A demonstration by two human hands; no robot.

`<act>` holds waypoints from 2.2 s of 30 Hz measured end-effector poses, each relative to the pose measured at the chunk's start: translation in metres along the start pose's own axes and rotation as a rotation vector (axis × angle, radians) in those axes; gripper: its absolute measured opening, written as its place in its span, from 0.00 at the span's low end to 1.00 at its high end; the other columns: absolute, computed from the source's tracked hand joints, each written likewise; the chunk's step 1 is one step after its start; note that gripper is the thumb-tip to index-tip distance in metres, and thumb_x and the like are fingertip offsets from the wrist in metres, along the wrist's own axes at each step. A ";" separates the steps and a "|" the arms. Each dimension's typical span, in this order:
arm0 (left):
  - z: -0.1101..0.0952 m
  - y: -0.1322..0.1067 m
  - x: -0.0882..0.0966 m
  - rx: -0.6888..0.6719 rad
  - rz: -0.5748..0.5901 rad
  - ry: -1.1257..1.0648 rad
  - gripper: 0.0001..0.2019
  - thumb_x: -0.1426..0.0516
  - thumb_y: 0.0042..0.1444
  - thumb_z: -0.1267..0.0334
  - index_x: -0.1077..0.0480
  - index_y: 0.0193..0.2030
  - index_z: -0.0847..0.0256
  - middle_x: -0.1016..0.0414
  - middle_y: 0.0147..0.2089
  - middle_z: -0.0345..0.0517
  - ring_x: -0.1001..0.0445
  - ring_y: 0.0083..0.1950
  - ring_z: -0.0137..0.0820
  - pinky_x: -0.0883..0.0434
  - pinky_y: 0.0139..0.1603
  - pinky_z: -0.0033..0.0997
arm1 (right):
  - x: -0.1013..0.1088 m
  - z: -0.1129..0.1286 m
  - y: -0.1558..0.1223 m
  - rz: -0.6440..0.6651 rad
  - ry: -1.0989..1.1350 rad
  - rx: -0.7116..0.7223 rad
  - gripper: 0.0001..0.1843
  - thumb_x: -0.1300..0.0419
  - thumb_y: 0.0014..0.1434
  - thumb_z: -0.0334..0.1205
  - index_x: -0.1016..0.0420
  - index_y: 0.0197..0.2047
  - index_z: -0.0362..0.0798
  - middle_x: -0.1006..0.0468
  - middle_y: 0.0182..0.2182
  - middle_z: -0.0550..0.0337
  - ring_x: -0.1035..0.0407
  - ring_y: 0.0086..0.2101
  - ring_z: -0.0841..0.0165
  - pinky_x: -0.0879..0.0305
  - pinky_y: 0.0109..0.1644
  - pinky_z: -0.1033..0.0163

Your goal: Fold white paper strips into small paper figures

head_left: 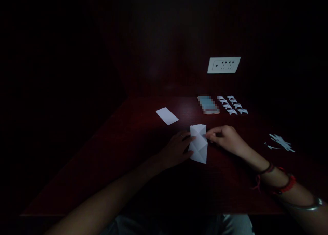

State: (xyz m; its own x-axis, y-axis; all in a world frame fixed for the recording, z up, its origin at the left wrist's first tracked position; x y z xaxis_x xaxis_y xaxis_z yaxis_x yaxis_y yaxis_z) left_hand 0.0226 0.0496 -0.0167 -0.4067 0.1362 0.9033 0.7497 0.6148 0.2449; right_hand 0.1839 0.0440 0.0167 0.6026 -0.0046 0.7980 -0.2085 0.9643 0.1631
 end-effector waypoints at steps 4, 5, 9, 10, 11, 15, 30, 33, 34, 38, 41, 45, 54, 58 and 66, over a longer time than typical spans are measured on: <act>-0.002 0.000 0.001 -0.004 0.017 0.016 0.23 0.49 0.53 0.61 0.47 0.55 0.59 0.48 0.57 0.50 0.52 0.59 0.38 0.47 0.56 0.43 | -0.007 0.007 -0.002 -0.051 -0.076 0.087 0.12 0.50 0.52 0.37 0.25 0.31 0.47 0.23 0.30 0.60 0.31 0.30 0.69 0.38 0.33 0.67; -0.002 0.000 0.001 -0.011 0.015 0.020 0.23 0.49 0.53 0.61 0.47 0.56 0.59 0.47 0.57 0.50 0.52 0.59 0.38 0.47 0.57 0.42 | -0.010 0.007 -0.002 -0.050 -0.088 0.104 0.12 0.50 0.52 0.37 0.25 0.32 0.47 0.23 0.30 0.59 0.31 0.30 0.68 0.38 0.33 0.66; -0.001 0.000 -0.001 -0.040 -0.004 0.024 0.23 0.49 0.53 0.61 0.47 0.56 0.57 0.47 0.57 0.48 0.52 0.59 0.37 0.46 0.56 0.42 | -0.020 0.002 0.000 -0.009 -0.118 0.123 0.12 0.50 0.52 0.36 0.25 0.32 0.47 0.24 0.29 0.59 0.31 0.29 0.68 0.38 0.34 0.65; 0.000 0.000 -0.002 -0.040 -0.008 0.023 0.23 0.49 0.53 0.61 0.47 0.56 0.56 0.47 0.57 0.48 0.51 0.59 0.37 0.46 0.56 0.42 | -0.022 0.000 0.001 -0.002 -0.120 0.123 0.12 0.50 0.52 0.36 0.25 0.32 0.47 0.24 0.29 0.59 0.31 0.28 0.69 0.38 0.34 0.66; 0.000 0.000 -0.003 -0.040 -0.008 0.022 0.23 0.49 0.53 0.61 0.47 0.56 0.56 0.47 0.57 0.48 0.51 0.59 0.37 0.46 0.56 0.42 | -0.023 0.000 0.001 0.007 -0.121 0.127 0.12 0.50 0.52 0.36 0.25 0.32 0.47 0.24 0.29 0.60 0.31 0.28 0.69 0.39 0.33 0.66; 0.000 0.000 -0.003 -0.048 0.000 0.011 0.22 0.49 0.53 0.61 0.47 0.56 0.58 0.46 0.57 0.48 0.50 0.59 0.36 0.47 0.56 0.41 | -0.026 0.000 0.002 0.042 -0.121 0.166 0.12 0.51 0.53 0.35 0.26 0.33 0.47 0.24 0.30 0.61 0.31 0.28 0.69 0.39 0.32 0.66; 0.000 -0.001 0.003 -0.014 -0.031 0.115 0.19 0.49 0.53 0.61 0.42 0.52 0.62 0.39 0.54 0.51 0.44 0.56 0.37 0.42 0.54 0.40 | -0.028 0.003 0.003 0.114 -0.144 0.287 0.15 0.53 0.57 0.41 0.26 0.33 0.46 0.28 0.30 0.57 0.33 0.30 0.72 0.39 0.35 0.68; 0.001 -0.002 0.002 -0.027 -0.047 0.123 0.19 0.49 0.53 0.63 0.43 0.52 0.61 0.40 0.54 0.50 0.43 0.56 0.37 0.41 0.53 0.39 | -0.028 0.002 0.006 0.086 -0.121 0.277 0.13 0.51 0.56 0.39 0.27 0.31 0.45 0.29 0.29 0.57 0.34 0.29 0.72 0.39 0.34 0.68; 0.001 -0.002 0.001 -0.031 -0.047 0.119 0.20 0.49 0.53 0.64 0.44 0.53 0.61 0.40 0.55 0.50 0.43 0.56 0.37 0.41 0.53 0.39 | -0.028 0.001 0.007 0.074 -0.114 0.274 0.12 0.50 0.55 0.39 0.27 0.31 0.45 0.29 0.29 0.58 0.34 0.29 0.72 0.39 0.34 0.68; 0.001 -0.001 0.001 -0.041 -0.049 0.101 0.21 0.50 0.51 0.67 0.45 0.54 0.59 0.40 0.55 0.46 0.45 0.56 0.36 0.42 0.54 0.39 | -0.029 -0.001 0.011 0.044 -0.081 0.280 0.07 0.46 0.52 0.36 0.27 0.30 0.45 0.29 0.29 0.58 0.34 0.30 0.72 0.39 0.35 0.68; 0.000 0.000 0.001 -0.059 -0.038 0.101 0.21 0.50 0.50 0.71 0.43 0.53 0.57 0.39 0.54 0.40 0.45 0.56 0.35 0.43 0.55 0.39 | -0.029 -0.002 0.014 0.040 -0.054 0.271 0.06 0.46 0.51 0.34 0.27 0.29 0.45 0.28 0.28 0.58 0.34 0.30 0.72 0.39 0.35 0.68; -0.002 0.001 0.000 -0.103 -0.048 0.122 0.21 0.51 0.51 0.71 0.42 0.52 0.54 0.37 0.52 0.38 0.45 0.56 0.34 0.44 0.55 0.40 | -0.030 -0.001 0.013 0.076 -0.034 0.288 0.08 0.47 0.52 0.33 0.25 0.31 0.46 0.27 0.29 0.58 0.33 0.31 0.72 0.39 0.37 0.68; 0.001 0.002 0.002 -0.096 -0.050 0.114 0.20 0.50 0.51 0.69 0.42 0.52 0.59 0.39 0.54 0.47 0.42 0.55 0.34 0.42 0.53 0.39 | -0.027 -0.001 0.012 0.102 -0.040 0.250 0.09 0.47 0.52 0.36 0.26 0.30 0.45 0.28 0.28 0.58 0.34 0.29 0.72 0.40 0.33 0.68; -0.002 0.001 0.003 -0.091 -0.027 0.116 0.19 0.51 0.51 0.70 0.41 0.51 0.60 0.38 0.52 0.48 0.41 0.54 0.34 0.41 0.52 0.39 | -0.029 -0.005 0.015 0.122 0.000 0.270 0.05 0.44 0.49 0.34 0.27 0.30 0.46 0.28 0.29 0.59 0.34 0.28 0.73 0.40 0.33 0.69; -0.001 0.000 0.001 -0.037 -0.008 0.145 0.21 0.51 0.47 0.73 0.41 0.50 0.59 0.41 0.55 0.47 0.37 0.49 0.36 0.38 0.48 0.39 | -0.031 -0.011 0.015 0.098 0.227 0.218 0.29 0.43 0.46 0.29 0.46 0.52 0.47 0.28 0.27 0.64 0.34 0.27 0.74 0.38 0.33 0.68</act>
State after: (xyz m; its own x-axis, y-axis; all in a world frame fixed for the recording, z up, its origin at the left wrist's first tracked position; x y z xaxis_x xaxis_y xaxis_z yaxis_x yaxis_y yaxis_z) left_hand 0.0219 0.0491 -0.0154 -0.3350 0.0156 0.9421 0.7664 0.5861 0.2628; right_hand 0.1700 0.0616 -0.0121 0.7229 0.1680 0.6702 -0.4192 0.8777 0.2321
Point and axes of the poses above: each hand's wrist, its own y-axis towards the middle knuckle, its own x-axis out of the back of the hand, z = x × y, the point moved 5 cm from there along y, towards the middle knuckle
